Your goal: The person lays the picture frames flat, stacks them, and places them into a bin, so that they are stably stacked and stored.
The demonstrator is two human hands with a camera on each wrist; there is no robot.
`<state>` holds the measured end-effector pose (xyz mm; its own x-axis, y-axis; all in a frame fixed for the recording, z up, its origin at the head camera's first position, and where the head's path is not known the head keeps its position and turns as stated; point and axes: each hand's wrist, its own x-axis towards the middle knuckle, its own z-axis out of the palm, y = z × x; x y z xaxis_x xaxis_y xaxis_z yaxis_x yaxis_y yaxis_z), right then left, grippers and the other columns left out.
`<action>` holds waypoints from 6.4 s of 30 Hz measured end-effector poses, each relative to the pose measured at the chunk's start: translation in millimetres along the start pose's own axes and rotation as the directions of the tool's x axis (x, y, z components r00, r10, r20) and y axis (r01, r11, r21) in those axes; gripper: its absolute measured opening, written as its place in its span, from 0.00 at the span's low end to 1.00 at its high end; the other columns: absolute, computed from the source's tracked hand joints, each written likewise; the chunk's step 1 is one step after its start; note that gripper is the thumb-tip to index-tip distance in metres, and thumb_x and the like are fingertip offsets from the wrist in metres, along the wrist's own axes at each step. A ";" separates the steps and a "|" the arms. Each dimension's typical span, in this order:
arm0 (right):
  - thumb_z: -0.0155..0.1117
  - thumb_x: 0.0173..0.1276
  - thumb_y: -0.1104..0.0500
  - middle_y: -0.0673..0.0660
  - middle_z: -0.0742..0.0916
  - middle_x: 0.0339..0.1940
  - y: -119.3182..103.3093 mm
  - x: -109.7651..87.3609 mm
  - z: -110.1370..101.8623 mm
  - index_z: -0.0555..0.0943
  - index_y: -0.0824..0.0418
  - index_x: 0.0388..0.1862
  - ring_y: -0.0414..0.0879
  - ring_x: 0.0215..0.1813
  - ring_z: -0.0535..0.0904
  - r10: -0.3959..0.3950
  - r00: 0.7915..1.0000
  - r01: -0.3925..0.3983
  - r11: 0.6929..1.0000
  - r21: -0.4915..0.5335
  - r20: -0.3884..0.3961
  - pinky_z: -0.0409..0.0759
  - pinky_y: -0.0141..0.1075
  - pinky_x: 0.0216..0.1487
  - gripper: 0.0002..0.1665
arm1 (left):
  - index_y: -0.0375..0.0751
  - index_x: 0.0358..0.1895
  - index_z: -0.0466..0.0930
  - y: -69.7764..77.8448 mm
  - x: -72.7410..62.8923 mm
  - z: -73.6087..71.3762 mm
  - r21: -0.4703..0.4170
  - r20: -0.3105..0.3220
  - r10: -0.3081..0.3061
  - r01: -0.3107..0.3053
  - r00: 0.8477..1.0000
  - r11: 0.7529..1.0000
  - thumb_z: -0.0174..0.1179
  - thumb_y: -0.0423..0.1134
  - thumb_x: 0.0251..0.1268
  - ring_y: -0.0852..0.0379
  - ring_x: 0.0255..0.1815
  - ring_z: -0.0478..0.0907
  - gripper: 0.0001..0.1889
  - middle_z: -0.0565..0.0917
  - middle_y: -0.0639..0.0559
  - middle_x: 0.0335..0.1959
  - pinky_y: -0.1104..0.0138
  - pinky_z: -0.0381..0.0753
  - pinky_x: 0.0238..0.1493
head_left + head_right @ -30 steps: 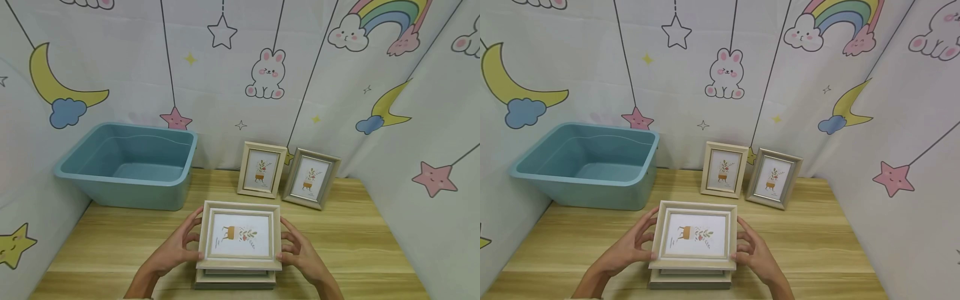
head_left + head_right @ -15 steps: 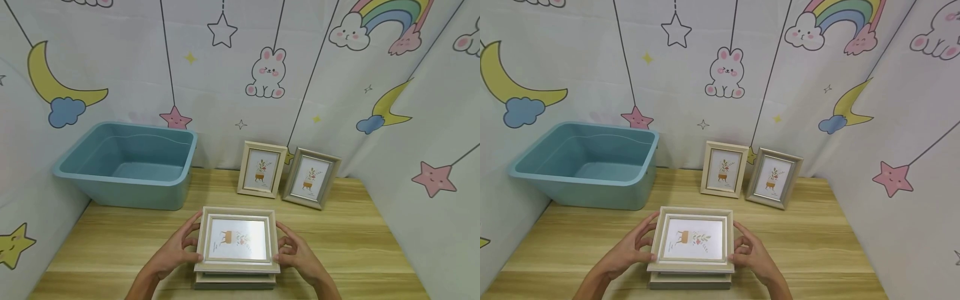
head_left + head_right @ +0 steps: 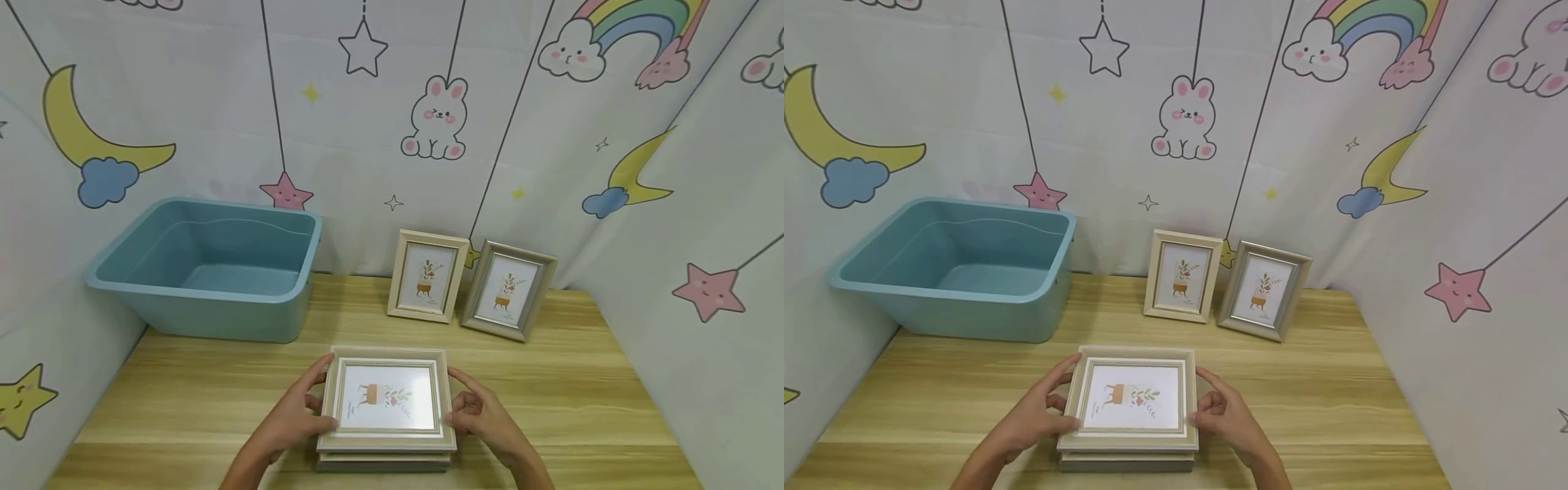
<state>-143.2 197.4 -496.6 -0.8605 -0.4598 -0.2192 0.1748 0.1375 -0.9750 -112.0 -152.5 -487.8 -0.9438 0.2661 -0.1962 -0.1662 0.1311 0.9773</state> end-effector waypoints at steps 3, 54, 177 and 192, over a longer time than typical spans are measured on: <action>0.66 0.62 0.69 0.50 0.77 0.34 0.7 -0.1 0.5 0.52 0.63 0.81 0.37 0.31 0.76 0.016 1.000 -0.016 1.000 -0.009 -0.008 0.79 0.31 0.35 0.52 | 0.45 0.80 0.49 2.3 -0.8 4.5 0.053 -0.039 -0.018 0.020 0.999 0.998 0.67 0.20 0.48 0.50 0.37 0.76 0.54 0.56 0.22 0.72 0.65 0.80 0.29; 0.68 0.63 0.67 0.55 0.74 0.38 0.0 0.4 3.7 0.53 0.69 0.79 0.40 0.34 0.79 0.076 0.997 -0.075 0.995 -0.065 0.014 0.84 0.35 0.33 0.50 | 0.40 0.72 0.68 9.8 -7.6 17.1 0.396 -0.283 -0.001 0.118 0.959 0.911 0.74 0.28 0.45 0.59 0.25 0.76 0.44 0.79 0.42 0.59 0.66 0.75 0.23; 0.62 0.62 0.78 0.70 0.82 0.48 -156.3 77.4 -21.8 0.58 0.53 0.78 0.65 0.46 0.85 -0.698 0.671 0.369 0.609 -0.702 -0.252 0.88 0.44 0.37 0.49 | 0.49 0.78 0.59 112.1 115.0 22.1 0.020 -0.233 0.303 -0.307 0.924 0.952 0.58 0.22 0.62 0.37 0.74 0.64 0.41 0.68 0.35 0.73 0.47 0.76 0.63; 0.58 0.60 0.84 0.72 0.77 0.60 -139.2 57.3 3.1 0.57 0.53 0.78 0.66 0.50 0.82 -0.665 0.644 0.524 0.744 -0.415 -0.379 0.86 0.32 0.34 0.52 | 0.38 0.81 0.40 86.9 78.0 45.5 -0.614 -0.422 0.176 -0.423 0.889 0.667 0.43 0.34 0.78 0.39 0.76 0.61 0.34 0.57 0.33 0.77 0.54 0.67 0.73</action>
<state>-215.3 149.3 -373.6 -0.8515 -0.0552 0.5214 -0.5193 0.2259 -0.8242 -187.1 -76.9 -421.8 -0.9892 -0.1435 0.0306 0.1129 -0.6113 0.7833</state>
